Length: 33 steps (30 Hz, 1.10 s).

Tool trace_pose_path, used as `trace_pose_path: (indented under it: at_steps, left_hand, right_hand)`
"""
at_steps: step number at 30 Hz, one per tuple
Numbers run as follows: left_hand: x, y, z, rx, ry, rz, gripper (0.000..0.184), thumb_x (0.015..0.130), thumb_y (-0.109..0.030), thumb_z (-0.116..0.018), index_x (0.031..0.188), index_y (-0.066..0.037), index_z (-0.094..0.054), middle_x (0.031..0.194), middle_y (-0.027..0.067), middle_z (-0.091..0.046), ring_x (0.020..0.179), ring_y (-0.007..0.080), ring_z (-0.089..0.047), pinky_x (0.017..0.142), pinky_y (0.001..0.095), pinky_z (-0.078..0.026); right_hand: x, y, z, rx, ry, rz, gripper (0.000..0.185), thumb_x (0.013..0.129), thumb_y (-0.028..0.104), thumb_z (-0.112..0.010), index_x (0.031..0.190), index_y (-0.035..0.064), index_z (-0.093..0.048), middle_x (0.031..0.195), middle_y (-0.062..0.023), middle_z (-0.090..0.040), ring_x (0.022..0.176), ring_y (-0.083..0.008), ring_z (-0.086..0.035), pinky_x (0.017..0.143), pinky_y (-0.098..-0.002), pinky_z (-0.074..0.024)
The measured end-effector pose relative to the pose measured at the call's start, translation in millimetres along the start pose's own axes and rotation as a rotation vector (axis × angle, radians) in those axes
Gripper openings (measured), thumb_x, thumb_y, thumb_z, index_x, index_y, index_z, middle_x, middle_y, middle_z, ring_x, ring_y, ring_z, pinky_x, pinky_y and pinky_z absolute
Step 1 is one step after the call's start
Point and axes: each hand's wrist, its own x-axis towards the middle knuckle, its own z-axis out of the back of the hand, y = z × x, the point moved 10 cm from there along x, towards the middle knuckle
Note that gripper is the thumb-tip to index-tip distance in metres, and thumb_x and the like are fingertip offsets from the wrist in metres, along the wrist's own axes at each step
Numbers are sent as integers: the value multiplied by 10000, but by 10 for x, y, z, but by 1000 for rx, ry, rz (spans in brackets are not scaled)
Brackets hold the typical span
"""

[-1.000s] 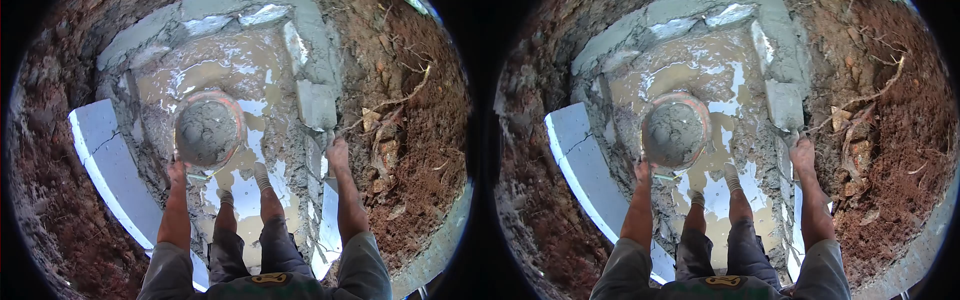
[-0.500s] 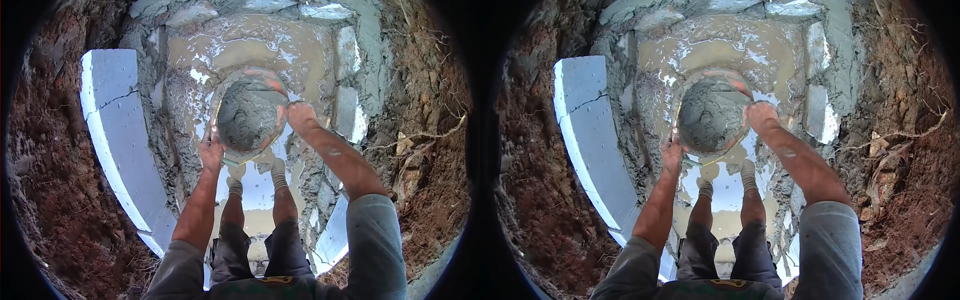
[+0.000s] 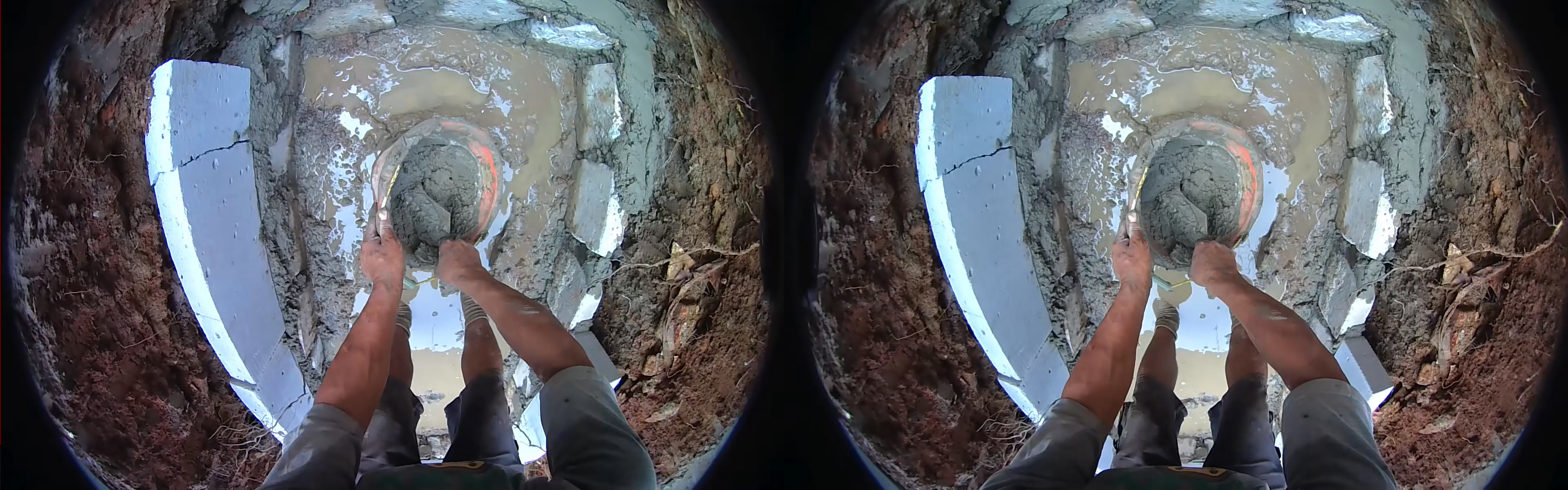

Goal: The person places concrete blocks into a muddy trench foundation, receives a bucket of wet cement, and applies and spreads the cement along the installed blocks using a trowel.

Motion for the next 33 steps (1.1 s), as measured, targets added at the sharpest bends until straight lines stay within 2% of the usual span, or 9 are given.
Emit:
trace_pose_path:
  at_steps: [6, 10, 17, 19, 20, 26, 28, 30, 33]
  left_hand:
    - [73, 102, -114, -10, 143, -96, 383, 910, -365, -481, 1120, -67, -599, 809, 183, -658, 716, 329, -625, 672, 420, -469]
    - [-96, -46, -257, -336, 293, -30, 258, 927, -267, -498, 954, -25, -585, 582, 27, -538, 537, 96, -495, 508, 268, -387]
    - [8, 19, -157, -501, 437, -93, 345, 923, -362, -513, 1006, -29, -548, 617, 65, -587, 509, 109, -536, 487, 236, -435]
    - [169, 78, -102, -584, 531, -215, 339, 914, -359, -528, 1028, -39, -537, 635, 80, -597, 496, 131, -550, 466, 235, -447]
    - [263, 278, -118, -598, 508, 34, 360, 900, -376, -550, 1033, -41, -540, 649, 75, -599, 504, 136, -560, 452, 233, -440]
    - [414, 328, -85, -518, 530, -16, 358, 907, -392, -531, 1059, -68, -530, 677, 73, -610, 515, 146, -567, 442, 248, -434]
    - [382, 246, -91, -536, 531, -41, 356, 909, -400, -525, 1044, -70, -536, 672, 76, -610, 503, 147, -563, 432, 252, -432]
    - [348, 195, -89, -556, 521, -73, 351, 909, -401, -524, 1025, -70, -544, 661, 72, -603, 492, 148, -558, 421, 258, -431]
    - [346, 153, -80, -579, 487, -139, 340, 908, -393, -530, 990, -65, -561, 637, 58, -586, 475, 149, -548, 406, 268, -430]
  right_hand:
    - [-58, 155, 201, 303, -58, 13, 328, 670, 148, -586, 934, -38, -645, 916, -233, -649, 886, -341, -640, 797, -381, -513]
    - [-95, 21, 73, 844, 76, -112, 368, 664, 223, -624, 914, -46, -616, 823, -191, -653, 770, -289, -646, 712, -354, -510]
    - [-310, -115, 156, 1044, -87, 115, 264, 736, 197, -662, 857, -21, -575, 652, -79, -577, 542, -156, -562, 497, -316, -466]
    - [-432, -174, 121, 1267, 59, 115, 211, 767, 166, -661, 851, -7, -575, 651, -50, -570, 518, -115, -532, 455, -291, -434]
    - [-512, -267, 217, 1280, 12, 119, 207, 773, 164, -659, 850, -7, -570, 648, -37, -560, 514, -106, -524, 450, -281, -426]
    - [-1199, -879, 536, 1549, -228, 229, 157, 791, 155, -625, 819, 20, -550, 644, 20, -508, 533, -62, -488, 457, -249, -397]
    - [-1686, -1339, 732, 1458, -468, 90, 149, 777, 145, -615, 824, 20, -549, 657, 12, -532, 580, -76, -508, 509, -262, -419]
    - [-2199, -1884, 942, 1063, -799, -142, 124, 759, 97, -556, 833, -1, -540, 737, -145, -599, 659, -219, -584, 598, -323, -459]
    - [-2790, -2215, 1447, 357, -1222, -393, 133, 795, 123, -546, 805, 0, -495, 774, -181, -562, 747, -388, -565, 648, -446, -479]
